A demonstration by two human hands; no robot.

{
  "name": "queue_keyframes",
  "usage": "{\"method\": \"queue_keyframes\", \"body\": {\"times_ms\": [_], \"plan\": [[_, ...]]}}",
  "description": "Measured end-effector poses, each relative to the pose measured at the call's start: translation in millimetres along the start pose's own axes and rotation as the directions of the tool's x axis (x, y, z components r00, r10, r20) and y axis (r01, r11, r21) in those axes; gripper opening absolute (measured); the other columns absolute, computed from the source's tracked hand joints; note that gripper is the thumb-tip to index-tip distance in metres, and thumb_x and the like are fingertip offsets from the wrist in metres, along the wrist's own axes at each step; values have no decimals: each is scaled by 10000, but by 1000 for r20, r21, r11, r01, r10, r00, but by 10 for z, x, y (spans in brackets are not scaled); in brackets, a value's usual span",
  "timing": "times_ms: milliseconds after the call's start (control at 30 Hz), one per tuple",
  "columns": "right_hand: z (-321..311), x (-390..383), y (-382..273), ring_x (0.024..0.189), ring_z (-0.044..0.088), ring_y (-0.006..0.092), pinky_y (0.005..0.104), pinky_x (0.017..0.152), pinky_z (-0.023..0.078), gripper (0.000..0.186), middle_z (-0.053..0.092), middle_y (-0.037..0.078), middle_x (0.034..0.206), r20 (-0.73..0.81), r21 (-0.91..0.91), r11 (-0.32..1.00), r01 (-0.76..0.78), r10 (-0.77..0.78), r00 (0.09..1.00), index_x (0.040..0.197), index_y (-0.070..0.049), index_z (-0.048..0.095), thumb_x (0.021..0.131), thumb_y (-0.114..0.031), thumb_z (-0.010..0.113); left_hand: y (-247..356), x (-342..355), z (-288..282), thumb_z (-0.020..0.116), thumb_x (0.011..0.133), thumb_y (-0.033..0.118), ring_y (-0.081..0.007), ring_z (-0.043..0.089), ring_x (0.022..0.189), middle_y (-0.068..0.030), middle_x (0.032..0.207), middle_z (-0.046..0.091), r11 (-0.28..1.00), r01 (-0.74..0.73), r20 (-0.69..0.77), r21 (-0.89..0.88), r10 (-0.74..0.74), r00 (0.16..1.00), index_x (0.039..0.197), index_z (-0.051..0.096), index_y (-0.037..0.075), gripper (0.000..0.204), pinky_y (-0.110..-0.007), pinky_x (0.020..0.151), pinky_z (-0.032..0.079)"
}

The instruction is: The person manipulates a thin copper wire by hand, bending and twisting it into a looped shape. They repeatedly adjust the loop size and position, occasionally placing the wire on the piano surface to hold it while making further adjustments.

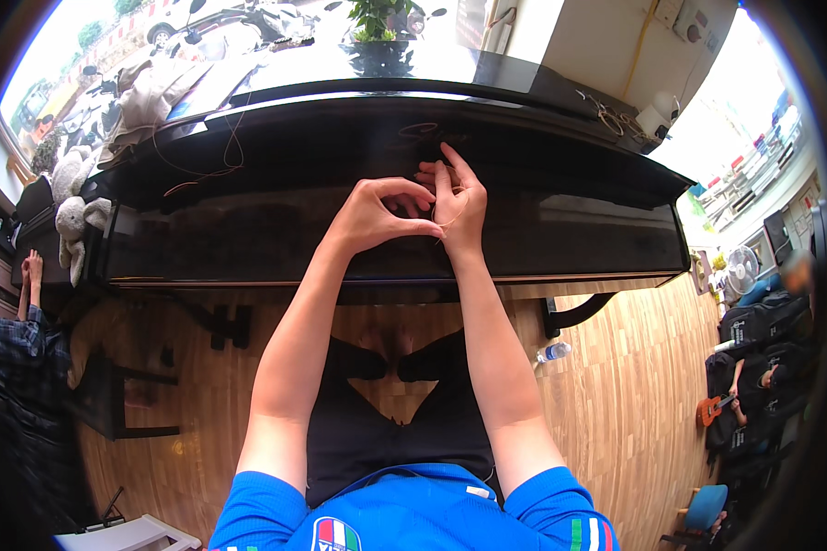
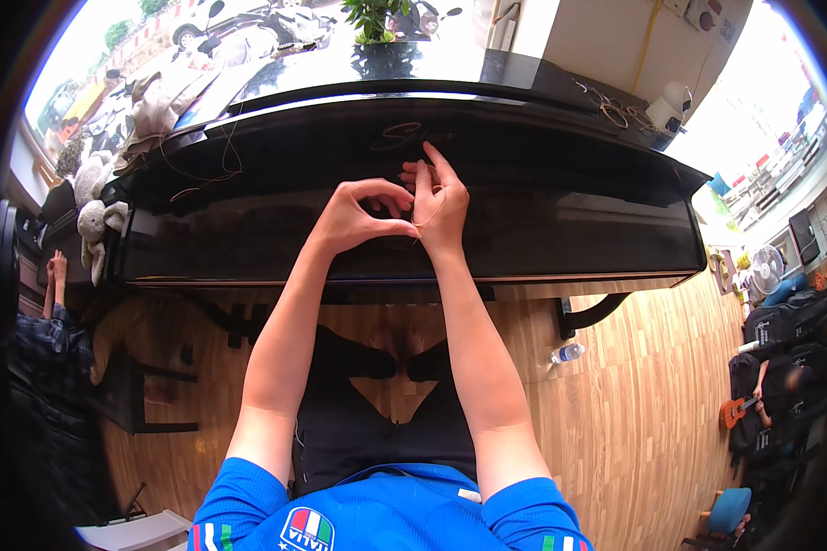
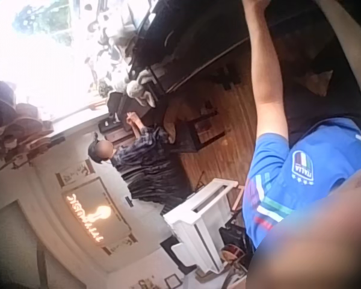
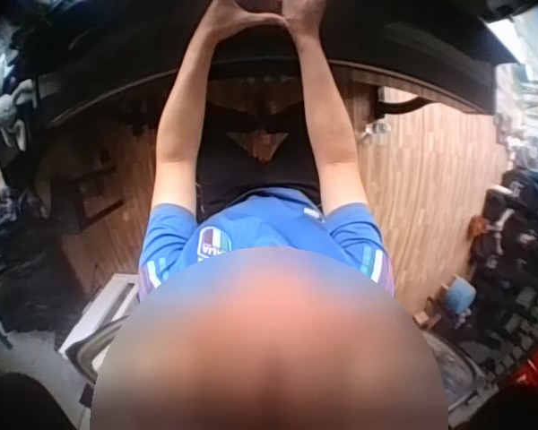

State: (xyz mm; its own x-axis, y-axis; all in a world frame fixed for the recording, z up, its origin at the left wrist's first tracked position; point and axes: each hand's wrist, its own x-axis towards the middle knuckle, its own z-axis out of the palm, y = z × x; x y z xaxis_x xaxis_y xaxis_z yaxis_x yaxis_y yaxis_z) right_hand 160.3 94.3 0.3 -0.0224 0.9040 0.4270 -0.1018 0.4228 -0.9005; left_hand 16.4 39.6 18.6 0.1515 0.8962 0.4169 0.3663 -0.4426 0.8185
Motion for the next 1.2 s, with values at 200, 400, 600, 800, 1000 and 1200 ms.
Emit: {"method": "queue_keyframes", "body": {"times_ms": [200, 400, 600, 800, 1000, 1200], "plan": [[-6, 8, 32, 845, 736, 201, 305, 744, 592, 345, 733, 151, 942, 7, 8, 1000, -18, 18, 1000, 1351, 42, 553, 1032, -91, 547, 27, 8, 10, 954, 643, 354, -95, 653, 723, -9, 826, 742, 997, -81, -12, 9, 81, 997, 902, 776, 61, 429, -249, 688, 521], [-16, 4, 26, 841, 733, 196, 303, 740, 586, 347, 731, 151, 939, 10, 40, 999, -19, 18, 1000, 1346, 50, 552, 1028, -89, 549, -11, 13, 9, 889, 741, 317, -98, 645, 755, -10, 859, 736, 998, -40, 15, 55, 40, 999, 915, 775, 64, 328, -249, 711, 472], [-35, 15, -22, 841, 732, 189, 300, 758, 591, 344, 731, 144, 943, 40, -7, 1000, 3, -2, 999, 1360, 45, 518, 1032, -57, 525, -46, 23, 39, 776, 867, 151, -82, 645, 751, -21, 875, 728, 1000, -1, -145, -15, -1, 989, 944, 762, 23, 149, -221, 675, 500], [-48, 16, -54, 916, 722, 189, 301, 853, 586, 412, 733, 150, 951, 125, 253, 968, -1, -32, 992, 1404, 39, 437, 1023, -50, 565, -151, 53, 60, 717, 927, 119, -111, 699, 816, -63, 915, 724, 1000, 23, -276, 3, -21, 961, 1007, 704, -23, 163, -241, 731, 554], [-57, -8, -95, 931, 714, 166, 286, 870, 569, 404, 734, 130, 933, 130, 314, 949, -25, -17, 991, 1378, 35, 469, 1012, -71, 602, -151, 54, 80, 710, 906, 119, -144, 721, 770, -95, 830, 740, 997, 8, -317, -76, -32, 948, 982, 684, -17, 158, -265, 683, 559], [-105, 21, 0, 867, 697, 129, 268, 829, 561, 357, 718, 95, 901, 226, 204, 974, -101, 53, 973, 1299, 33, 558, 977, -78, 664, -211, 64, 55, 677, 964, 116, -128, 707, 809, -82, 901, 726, 986, 48, -308, -157, -95, 947, 1060, 642, -19, 170, -245, 724, 546]]}}
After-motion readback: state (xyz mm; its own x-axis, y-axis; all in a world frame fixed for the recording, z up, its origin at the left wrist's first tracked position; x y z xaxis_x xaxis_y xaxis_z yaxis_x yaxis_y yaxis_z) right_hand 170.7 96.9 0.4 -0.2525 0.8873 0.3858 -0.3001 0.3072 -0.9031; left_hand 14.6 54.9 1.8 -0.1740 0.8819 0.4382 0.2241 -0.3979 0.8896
